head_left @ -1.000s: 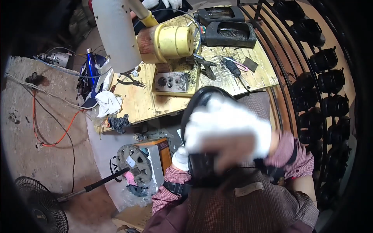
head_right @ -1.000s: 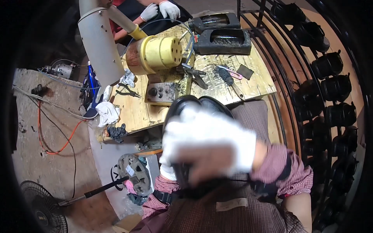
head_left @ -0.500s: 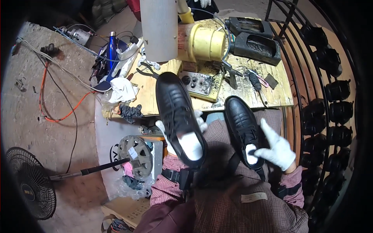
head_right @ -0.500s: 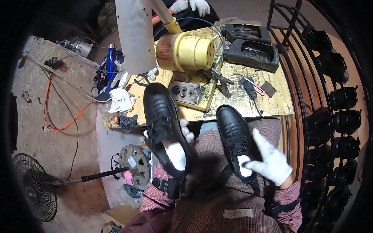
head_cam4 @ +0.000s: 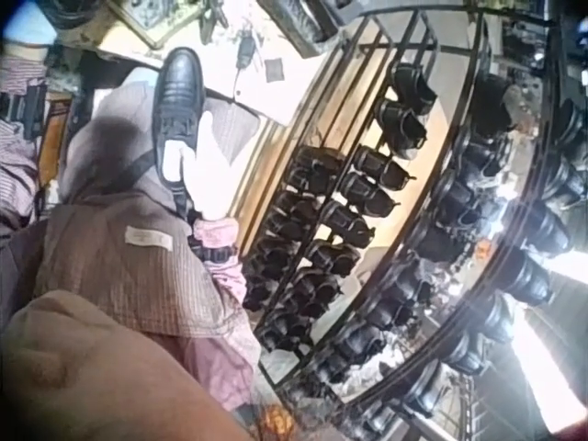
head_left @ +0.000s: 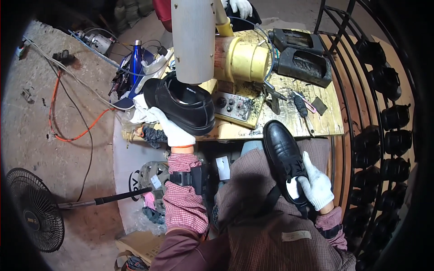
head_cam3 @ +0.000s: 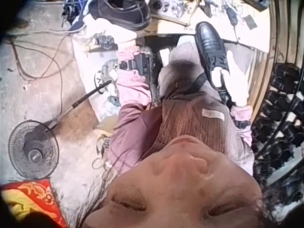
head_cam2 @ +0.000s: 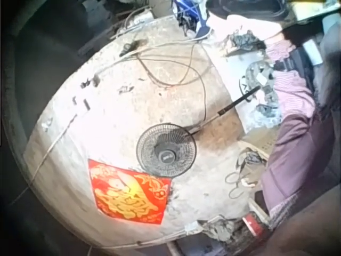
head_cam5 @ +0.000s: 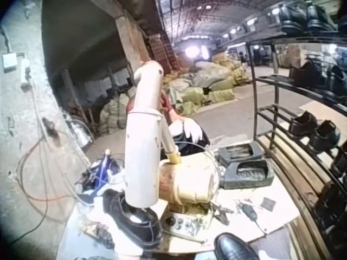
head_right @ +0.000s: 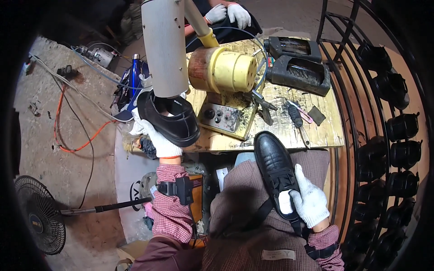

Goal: Polishing and inspecting black leather shoes at a workshop station.

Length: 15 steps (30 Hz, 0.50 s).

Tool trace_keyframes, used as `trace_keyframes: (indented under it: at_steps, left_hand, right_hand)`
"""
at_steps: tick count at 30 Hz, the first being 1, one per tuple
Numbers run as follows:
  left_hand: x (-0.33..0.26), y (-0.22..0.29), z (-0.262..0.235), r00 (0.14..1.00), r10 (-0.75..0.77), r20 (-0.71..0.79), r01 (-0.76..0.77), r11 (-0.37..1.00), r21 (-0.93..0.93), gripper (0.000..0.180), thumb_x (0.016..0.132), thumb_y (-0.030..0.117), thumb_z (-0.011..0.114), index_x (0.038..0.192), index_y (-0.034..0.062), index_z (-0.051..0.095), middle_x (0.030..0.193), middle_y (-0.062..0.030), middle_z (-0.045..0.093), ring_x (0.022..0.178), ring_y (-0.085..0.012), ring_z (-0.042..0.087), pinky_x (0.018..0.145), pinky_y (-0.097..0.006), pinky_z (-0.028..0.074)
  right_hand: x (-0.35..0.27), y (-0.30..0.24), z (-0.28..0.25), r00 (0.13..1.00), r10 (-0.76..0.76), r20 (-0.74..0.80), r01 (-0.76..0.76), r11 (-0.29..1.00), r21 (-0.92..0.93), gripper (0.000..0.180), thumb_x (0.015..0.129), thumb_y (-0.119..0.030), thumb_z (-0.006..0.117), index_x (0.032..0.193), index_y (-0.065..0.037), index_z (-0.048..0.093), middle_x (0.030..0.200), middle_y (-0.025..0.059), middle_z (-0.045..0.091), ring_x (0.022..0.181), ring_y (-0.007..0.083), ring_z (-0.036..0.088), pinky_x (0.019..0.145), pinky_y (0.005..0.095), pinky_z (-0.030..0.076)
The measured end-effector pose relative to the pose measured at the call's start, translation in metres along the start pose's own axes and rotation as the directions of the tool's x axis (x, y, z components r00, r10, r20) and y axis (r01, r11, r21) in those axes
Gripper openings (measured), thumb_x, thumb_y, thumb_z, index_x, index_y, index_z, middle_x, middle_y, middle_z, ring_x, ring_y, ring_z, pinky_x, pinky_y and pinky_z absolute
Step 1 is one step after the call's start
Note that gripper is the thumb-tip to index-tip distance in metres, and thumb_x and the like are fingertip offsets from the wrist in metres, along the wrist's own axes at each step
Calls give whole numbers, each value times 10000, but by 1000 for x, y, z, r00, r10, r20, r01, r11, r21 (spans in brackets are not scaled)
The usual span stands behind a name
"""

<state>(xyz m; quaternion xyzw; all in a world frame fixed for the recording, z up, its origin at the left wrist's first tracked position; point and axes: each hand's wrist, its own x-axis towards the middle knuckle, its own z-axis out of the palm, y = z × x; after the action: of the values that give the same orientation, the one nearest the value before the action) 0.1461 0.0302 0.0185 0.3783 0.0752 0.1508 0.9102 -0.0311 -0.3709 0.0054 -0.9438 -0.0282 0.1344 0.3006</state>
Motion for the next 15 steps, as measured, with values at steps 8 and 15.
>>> trace_keyframes:
  at_steps: [8,15]
  left_hand:
    - [-83,-14,-28,951,-238,199,230,971,61,1018,888,873,465,1565,114,417,1506,-114,532,1338,-329,541,1142,-476,467]
    - [-196,-80,-28,576,-781,241,782,612,119,815,1005,657,501,1567,73,421,1491,-126,567,1362,-297,546,1154,-466,463]
  right_hand:
    - [-4,12,-13,960,230,158,-265,570,778,541,890,-28,613,1430,3,606,1129,94,749,973,156,681,902,287,543]
    - [-17,-12,-43,973,222,-60,-154,821,550,419,884,-141,680,1273,14,690,1071,125,766,932,202,711,886,327,556]
